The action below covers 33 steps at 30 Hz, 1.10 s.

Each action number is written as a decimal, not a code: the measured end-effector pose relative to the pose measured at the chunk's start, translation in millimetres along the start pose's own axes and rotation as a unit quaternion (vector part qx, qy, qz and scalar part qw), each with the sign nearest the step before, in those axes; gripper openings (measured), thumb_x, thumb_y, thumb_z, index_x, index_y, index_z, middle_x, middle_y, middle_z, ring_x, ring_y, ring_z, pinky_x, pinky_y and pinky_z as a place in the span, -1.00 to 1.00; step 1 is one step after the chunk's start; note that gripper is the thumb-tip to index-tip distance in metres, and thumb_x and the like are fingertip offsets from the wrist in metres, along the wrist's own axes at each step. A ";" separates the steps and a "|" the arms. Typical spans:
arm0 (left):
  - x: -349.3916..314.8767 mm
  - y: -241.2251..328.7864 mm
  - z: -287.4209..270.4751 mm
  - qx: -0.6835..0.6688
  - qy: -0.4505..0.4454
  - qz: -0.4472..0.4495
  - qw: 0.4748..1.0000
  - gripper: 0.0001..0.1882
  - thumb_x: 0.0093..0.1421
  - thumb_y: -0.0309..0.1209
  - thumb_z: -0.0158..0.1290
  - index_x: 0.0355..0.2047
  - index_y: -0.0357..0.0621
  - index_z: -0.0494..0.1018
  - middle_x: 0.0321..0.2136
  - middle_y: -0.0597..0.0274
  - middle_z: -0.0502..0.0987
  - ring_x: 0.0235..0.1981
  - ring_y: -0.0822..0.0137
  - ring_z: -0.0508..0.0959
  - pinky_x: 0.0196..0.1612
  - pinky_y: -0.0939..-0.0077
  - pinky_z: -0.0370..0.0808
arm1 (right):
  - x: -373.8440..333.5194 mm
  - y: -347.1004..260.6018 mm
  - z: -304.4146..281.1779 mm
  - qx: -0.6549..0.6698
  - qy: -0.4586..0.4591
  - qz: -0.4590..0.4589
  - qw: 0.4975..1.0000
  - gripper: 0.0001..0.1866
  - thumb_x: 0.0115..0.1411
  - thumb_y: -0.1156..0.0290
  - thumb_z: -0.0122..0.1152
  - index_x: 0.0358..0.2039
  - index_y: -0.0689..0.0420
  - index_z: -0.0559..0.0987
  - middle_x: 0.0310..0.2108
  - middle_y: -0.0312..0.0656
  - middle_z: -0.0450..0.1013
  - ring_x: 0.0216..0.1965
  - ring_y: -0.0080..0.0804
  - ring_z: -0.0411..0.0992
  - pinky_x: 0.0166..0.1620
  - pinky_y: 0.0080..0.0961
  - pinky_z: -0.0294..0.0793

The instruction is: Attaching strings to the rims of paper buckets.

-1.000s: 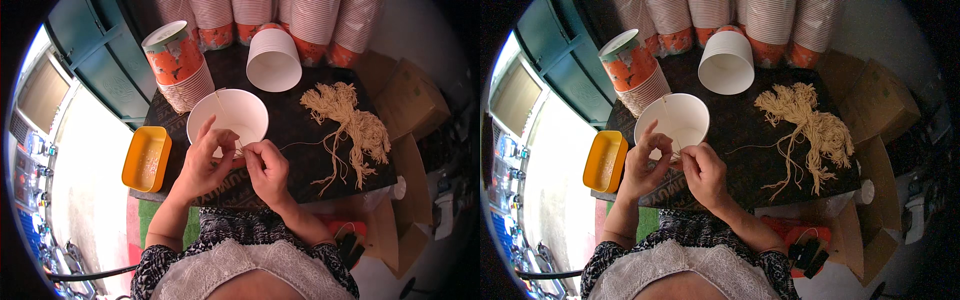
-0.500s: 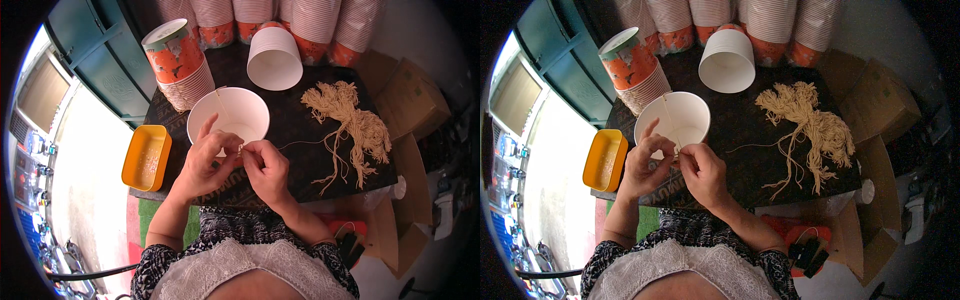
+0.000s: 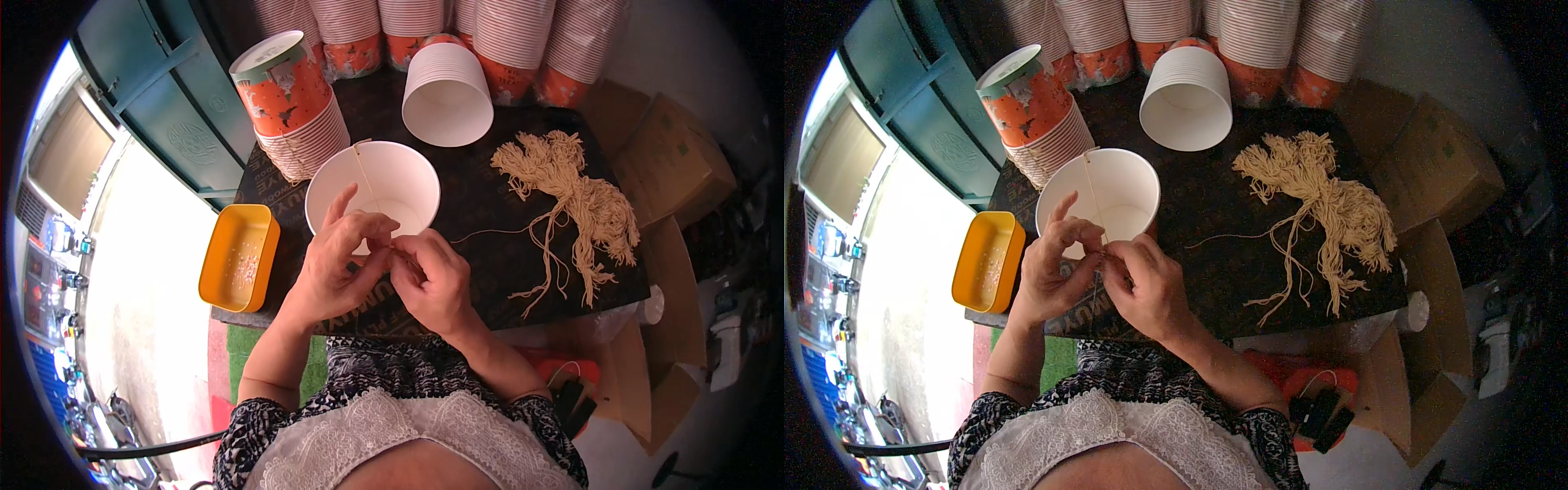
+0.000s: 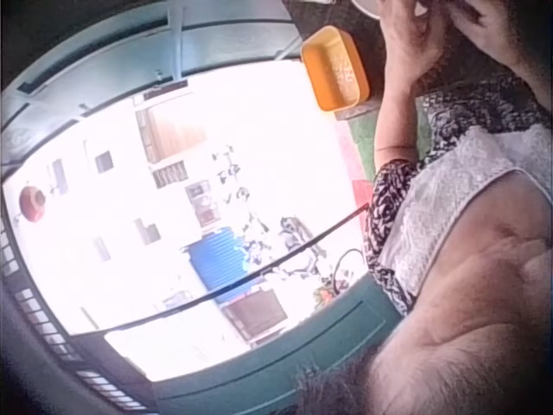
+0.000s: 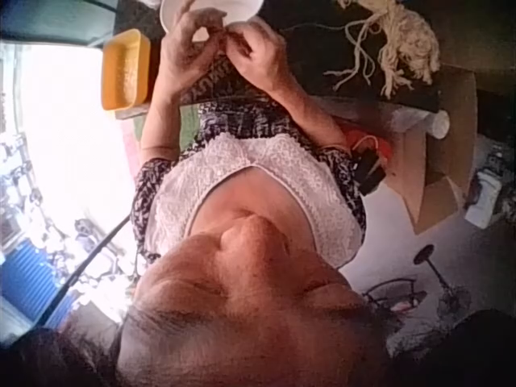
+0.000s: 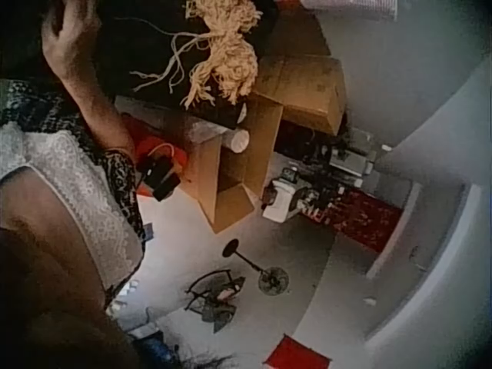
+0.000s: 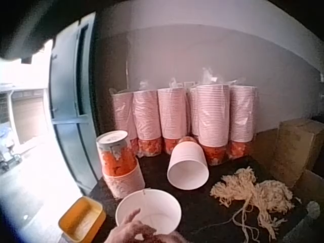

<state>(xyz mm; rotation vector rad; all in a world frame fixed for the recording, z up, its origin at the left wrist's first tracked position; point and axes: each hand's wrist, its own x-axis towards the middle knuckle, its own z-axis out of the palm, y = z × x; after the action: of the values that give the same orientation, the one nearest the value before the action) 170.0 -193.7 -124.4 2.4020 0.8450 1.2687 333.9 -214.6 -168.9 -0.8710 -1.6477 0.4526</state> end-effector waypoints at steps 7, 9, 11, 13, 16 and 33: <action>0.3 1.2 0.0 0.005 -0.003 -0.001 1.000 -0.58 -0.06 -0.75 0.05 -0.15 -0.17 0.40 -0.51 0.32 0.51 -0.42 0.41 0.59 0.37 -0.08 0.03 | 1.1 1.6 3.8 0.037 0.035 0.003 0.999 -0.83 0.06 0.67 0.23 -0.30 0.23 0.52 -0.41 -0.07 0.45 -0.44 -0.16 0.52 -0.41 -0.39 0.48; 1.5 3.3 0.1 0.006 -0.001 -0.008 1.000 -0.61 -0.05 -0.75 0.04 -0.18 -0.19 0.40 -0.49 0.30 0.50 -0.43 0.38 0.58 0.36 -0.07 0.07 | 0.9 1.5 3.9 0.048 0.042 0.008 0.998 -0.85 0.07 0.68 0.22 -0.32 0.23 0.52 -0.42 -0.09 0.44 -0.46 -0.23 0.51 -0.43 -0.45 0.46; 2.1 3.1 0.3 0.007 0.002 -0.011 1.000 -0.64 -0.05 -0.75 0.04 -0.20 -0.19 0.40 -0.49 0.29 0.50 -0.42 0.37 0.58 0.35 -0.07 0.09 | 1.1 0.8 2.6 0.097 0.033 0.046 0.994 -0.87 0.08 0.69 0.20 -0.33 0.24 0.52 -0.44 -0.17 0.43 -0.50 -0.45 0.46 -0.46 -0.56 0.40; 1.9 1.2 0.6 0.009 0.005 -0.014 1.000 -0.66 -0.04 -0.75 0.04 -0.23 -0.19 0.39 -0.49 0.28 0.50 -0.40 0.35 0.58 0.34 -0.08 0.10 | 2.2 0.8 2.1 0.115 0.030 0.053 0.991 -0.89 0.11 0.70 0.17 -0.35 0.24 0.53 -0.46 -0.25 0.42 -0.52 -0.60 0.38 -0.49 -0.64 0.32; 0.2 -3.1 1.3 0.009 0.010 -0.007 1.000 -0.68 -0.03 -0.76 0.04 -0.27 -0.17 0.39 -0.47 0.28 0.49 -0.35 0.32 0.58 0.33 -0.08 0.13 | 3.0 2.1 -0.4 0.149 0.006 0.071 0.986 -0.91 0.14 0.69 0.13 -0.36 0.25 0.53 -0.47 -0.34 0.41 -0.54 -0.75 0.30 -0.52 -0.74 0.22; -0.8 2.2 -3.8 0.051 -0.031 0.007 0.998 -0.68 -0.07 -0.63 0.22 -0.26 -0.09 0.49 -0.33 0.25 0.52 -0.22 0.22 0.57 0.35 -0.21 -0.02 | 2.7 1.6 -3.6 0.283 -0.038 0.188 0.940 -0.92 0.29 0.56 0.08 -0.30 0.28 0.53 -0.42 -0.34 0.45 -0.40 -0.70 0.37 -0.34 -0.68 0.40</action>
<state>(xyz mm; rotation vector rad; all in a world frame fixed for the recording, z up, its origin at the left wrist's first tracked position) 167.4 -196.0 -121.7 2.5164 0.8962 1.1766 337.6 -212.1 -167.2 -0.7293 -1.3035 1.1738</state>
